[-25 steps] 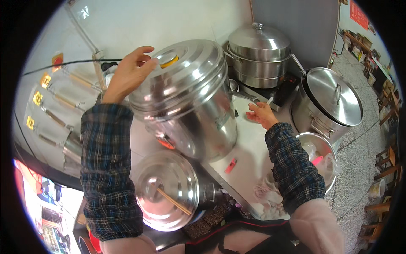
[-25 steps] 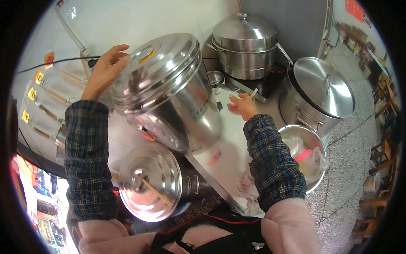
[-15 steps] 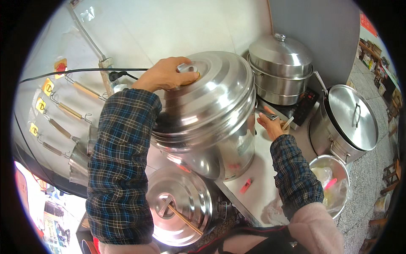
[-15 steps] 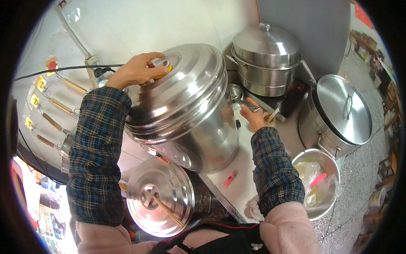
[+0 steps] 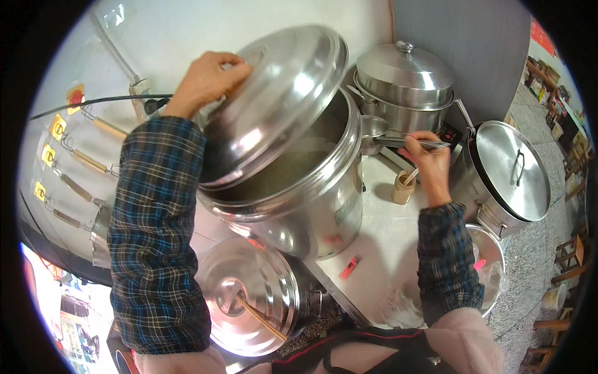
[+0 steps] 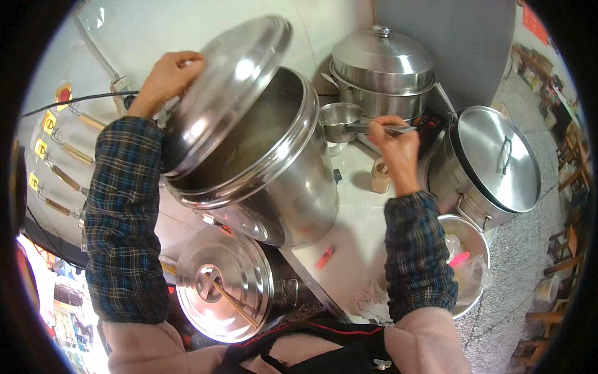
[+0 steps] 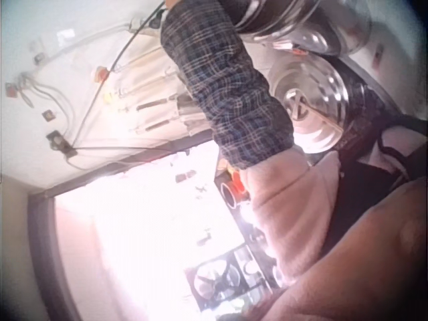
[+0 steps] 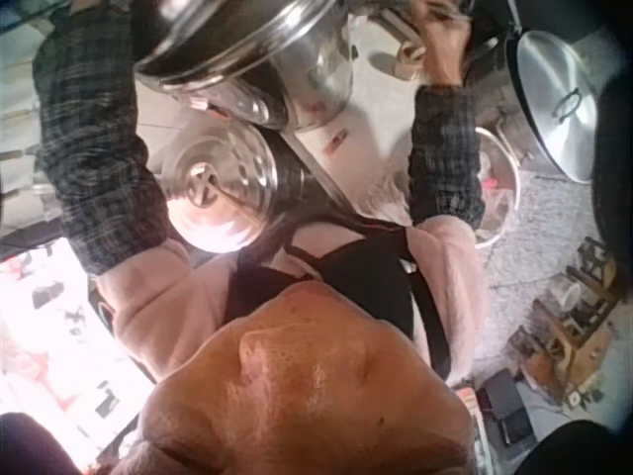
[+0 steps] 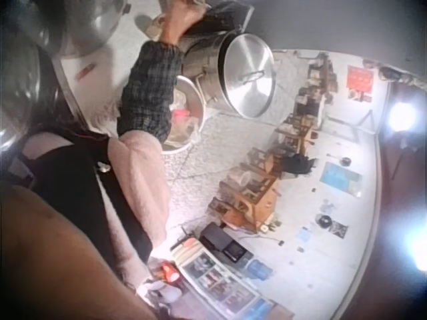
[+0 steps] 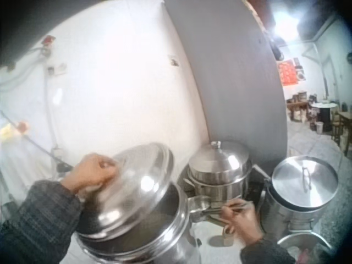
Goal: The person stir-fries vegetables in a wok, adds sauce and broth, then incorporates a white paste and continues to stir. The person uses a ladle and a pink scoop to handle ingredients and liquids.
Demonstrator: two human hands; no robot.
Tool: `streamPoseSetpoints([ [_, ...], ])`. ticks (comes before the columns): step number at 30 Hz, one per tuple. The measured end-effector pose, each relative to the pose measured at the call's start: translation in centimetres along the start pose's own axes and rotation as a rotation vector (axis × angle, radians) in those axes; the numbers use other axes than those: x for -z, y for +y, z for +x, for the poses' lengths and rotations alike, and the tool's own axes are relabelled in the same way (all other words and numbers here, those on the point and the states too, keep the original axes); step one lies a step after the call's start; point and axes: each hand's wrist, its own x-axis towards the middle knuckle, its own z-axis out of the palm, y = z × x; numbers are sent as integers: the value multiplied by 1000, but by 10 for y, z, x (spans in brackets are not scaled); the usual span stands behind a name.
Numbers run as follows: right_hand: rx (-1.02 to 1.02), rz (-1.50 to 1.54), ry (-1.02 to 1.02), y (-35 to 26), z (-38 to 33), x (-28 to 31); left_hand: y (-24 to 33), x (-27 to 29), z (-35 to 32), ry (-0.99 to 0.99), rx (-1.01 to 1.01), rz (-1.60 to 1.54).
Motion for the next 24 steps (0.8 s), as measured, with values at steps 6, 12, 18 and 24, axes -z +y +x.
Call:
streamPoseSetpoints([
  [6, 266, -135, 87, -114, -86, 61, -7, 56, -22, 303, -12, -513],
  [12, 759, -307, -53, -198, -113, 91, -27, 60, -87, 593, -78, -1424],
  [18, 919, -512, -368, -237, -95, 29, -72, 34, -204, 632, -339, -1994],
  [24, 904, -600, -856, -221, -75, -73, -109, 25, -340, 835, -335, -2306],
])
